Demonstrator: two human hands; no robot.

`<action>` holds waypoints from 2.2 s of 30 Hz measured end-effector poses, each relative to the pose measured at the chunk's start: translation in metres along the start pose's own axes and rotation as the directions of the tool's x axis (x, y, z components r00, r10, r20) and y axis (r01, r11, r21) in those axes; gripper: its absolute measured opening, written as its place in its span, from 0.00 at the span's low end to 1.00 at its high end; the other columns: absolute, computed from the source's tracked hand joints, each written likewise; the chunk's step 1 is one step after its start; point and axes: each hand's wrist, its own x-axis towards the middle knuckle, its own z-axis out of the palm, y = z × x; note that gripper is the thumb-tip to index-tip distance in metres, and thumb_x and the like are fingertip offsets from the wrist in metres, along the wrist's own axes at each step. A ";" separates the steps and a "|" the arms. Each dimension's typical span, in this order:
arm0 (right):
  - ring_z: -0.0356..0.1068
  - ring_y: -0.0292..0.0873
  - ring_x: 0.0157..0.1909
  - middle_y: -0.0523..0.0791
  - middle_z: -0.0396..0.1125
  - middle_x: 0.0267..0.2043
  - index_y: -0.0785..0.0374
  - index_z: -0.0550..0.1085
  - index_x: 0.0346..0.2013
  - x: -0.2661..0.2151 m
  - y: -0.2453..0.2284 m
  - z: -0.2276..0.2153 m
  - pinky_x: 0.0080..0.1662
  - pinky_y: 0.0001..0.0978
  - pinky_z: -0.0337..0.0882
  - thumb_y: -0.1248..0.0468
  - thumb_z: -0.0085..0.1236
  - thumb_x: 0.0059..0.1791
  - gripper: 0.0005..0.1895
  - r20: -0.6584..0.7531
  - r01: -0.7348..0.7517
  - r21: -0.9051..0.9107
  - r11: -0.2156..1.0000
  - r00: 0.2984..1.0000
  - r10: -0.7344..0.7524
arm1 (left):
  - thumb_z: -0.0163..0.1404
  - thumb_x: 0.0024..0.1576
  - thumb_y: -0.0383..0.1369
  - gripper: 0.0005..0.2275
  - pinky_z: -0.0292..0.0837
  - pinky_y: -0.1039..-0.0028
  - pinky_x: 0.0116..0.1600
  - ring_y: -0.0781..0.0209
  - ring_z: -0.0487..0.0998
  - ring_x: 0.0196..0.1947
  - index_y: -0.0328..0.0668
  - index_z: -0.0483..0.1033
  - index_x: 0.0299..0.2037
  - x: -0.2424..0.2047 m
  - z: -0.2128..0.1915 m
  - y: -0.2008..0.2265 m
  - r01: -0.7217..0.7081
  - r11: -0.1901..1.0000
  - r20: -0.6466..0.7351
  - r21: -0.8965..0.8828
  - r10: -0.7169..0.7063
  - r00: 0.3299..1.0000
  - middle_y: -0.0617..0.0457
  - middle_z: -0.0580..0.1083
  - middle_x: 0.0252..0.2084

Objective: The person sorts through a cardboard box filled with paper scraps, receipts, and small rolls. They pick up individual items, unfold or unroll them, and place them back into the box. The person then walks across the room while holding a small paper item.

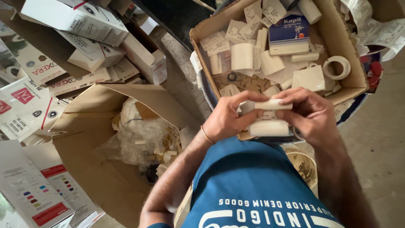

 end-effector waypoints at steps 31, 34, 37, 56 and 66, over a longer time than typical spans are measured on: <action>0.74 0.39 0.42 0.45 0.75 0.41 0.62 0.78 0.43 -0.045 0.014 -0.008 0.42 0.31 0.74 0.71 0.61 0.51 0.06 -0.165 -0.194 -0.028 0.981 0.968 0.187 | 0.54 0.48 0.18 0.17 0.79 0.74 0.44 0.62 0.82 0.40 0.40 0.82 0.48 0.004 0.034 -0.049 -0.200 0.977 0.112 0.080 0.191 0.975 0.50 0.80 0.41; 0.76 0.36 0.44 0.43 0.76 0.43 0.63 0.79 0.43 -0.047 0.015 -0.012 0.44 0.29 0.76 0.70 0.65 0.49 0.08 -0.153 0.009 -0.295 0.955 0.987 -0.057 | 0.61 0.49 0.22 0.14 0.76 0.76 0.35 0.64 0.82 0.35 0.41 0.83 0.46 0.007 0.034 -0.036 -0.159 0.963 0.125 0.217 0.134 0.983 0.52 0.81 0.38; 0.70 0.32 0.39 0.44 0.74 0.47 0.67 0.81 0.43 -0.050 0.016 -0.009 0.38 0.24 0.70 0.71 0.63 0.50 0.07 -0.167 -0.045 -0.061 0.997 0.985 0.034 | 0.61 0.51 0.22 0.13 0.76 0.75 0.32 0.62 0.82 0.37 0.42 0.83 0.46 0.002 0.033 -0.029 -0.073 0.984 0.073 0.164 0.061 0.995 0.51 0.80 0.40; 0.73 0.36 0.49 0.44 0.70 0.50 0.69 0.64 0.64 -0.040 0.022 -0.001 0.51 0.28 0.78 0.67 0.65 0.47 0.33 -0.009 -0.095 0.223 0.970 0.995 0.099 | 0.65 0.51 0.34 0.13 0.77 0.78 0.38 0.71 0.79 0.33 0.42 0.82 0.44 -0.023 0.038 -0.019 0.193 0.977 -0.216 0.093 -0.169 0.962 0.50 0.82 0.37; 0.74 0.35 0.40 0.46 0.78 0.41 0.67 0.76 0.53 -0.035 0.020 0.022 0.41 0.25 0.75 0.65 0.65 0.46 0.21 -0.178 -0.332 -0.268 0.905 0.940 0.292 | 0.65 0.51 0.33 0.22 0.81 0.74 0.43 0.63 0.84 0.38 0.45 0.77 0.56 -0.025 0.032 -0.007 0.086 0.964 -0.123 0.253 -0.057 0.991 0.53 0.82 0.45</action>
